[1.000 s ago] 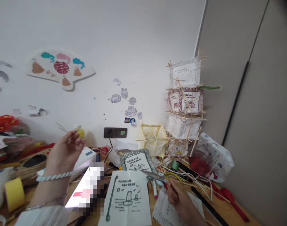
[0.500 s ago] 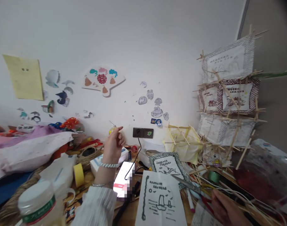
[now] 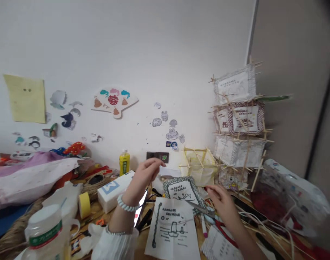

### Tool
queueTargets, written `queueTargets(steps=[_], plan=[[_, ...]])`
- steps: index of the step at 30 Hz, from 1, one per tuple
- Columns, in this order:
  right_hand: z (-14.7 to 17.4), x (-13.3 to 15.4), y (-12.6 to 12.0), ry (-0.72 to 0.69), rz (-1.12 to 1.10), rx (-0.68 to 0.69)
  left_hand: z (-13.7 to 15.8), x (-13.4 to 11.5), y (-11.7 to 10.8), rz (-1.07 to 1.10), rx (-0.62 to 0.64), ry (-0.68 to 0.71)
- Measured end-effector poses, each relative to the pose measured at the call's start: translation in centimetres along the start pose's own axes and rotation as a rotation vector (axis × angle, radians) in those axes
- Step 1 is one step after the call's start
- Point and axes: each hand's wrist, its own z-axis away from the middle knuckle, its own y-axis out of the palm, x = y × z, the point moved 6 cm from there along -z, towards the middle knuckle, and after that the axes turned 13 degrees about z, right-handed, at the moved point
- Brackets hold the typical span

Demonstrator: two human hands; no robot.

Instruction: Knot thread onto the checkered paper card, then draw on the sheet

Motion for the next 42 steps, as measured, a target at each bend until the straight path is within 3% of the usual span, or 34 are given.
queueTargets(steps=[4,7,10,15,20,24,31,35,42], plan=[[-2.4,8.1,1.7,-0.079,-0.328,0.135,0.9,0.9,5.2,-0.177,0.216,-0.042],[-3.4,10.7,2.1,-0.126,-0.468,0.145,1.1,1.8,7.3,-0.278,0.279,-0.046],[-3.9,10.2,1.4,-0.091,-0.532,0.115,1.0,2.4,7.9,-0.339,0.281,-0.026],[-3.9,8.9,0.0,-0.057,-0.466,0.195,0.5,2.6,7.4,-0.323,0.19,0.014],[-3.7,9.0,1.7,-0.035,-0.413,0.362,0.5,1.7,7.6,-0.293,0.157,0.103],[-3.6,9.4,2.4,-0.05,-0.474,0.337,0.5,1.5,7.7,-0.316,0.131,0.153],[-3.2,9.6,1.4,-0.005,-0.475,0.369,0.1,1.9,6.3,-0.361,-0.008,0.218],[-3.4,9.5,1.3,-0.003,-0.483,0.313,0.1,2.2,6.6,-0.364,0.01,0.22],[-3.5,9.8,1.5,-0.14,-0.362,0.216,0.4,2.5,7.8,-0.358,0.104,0.191]])
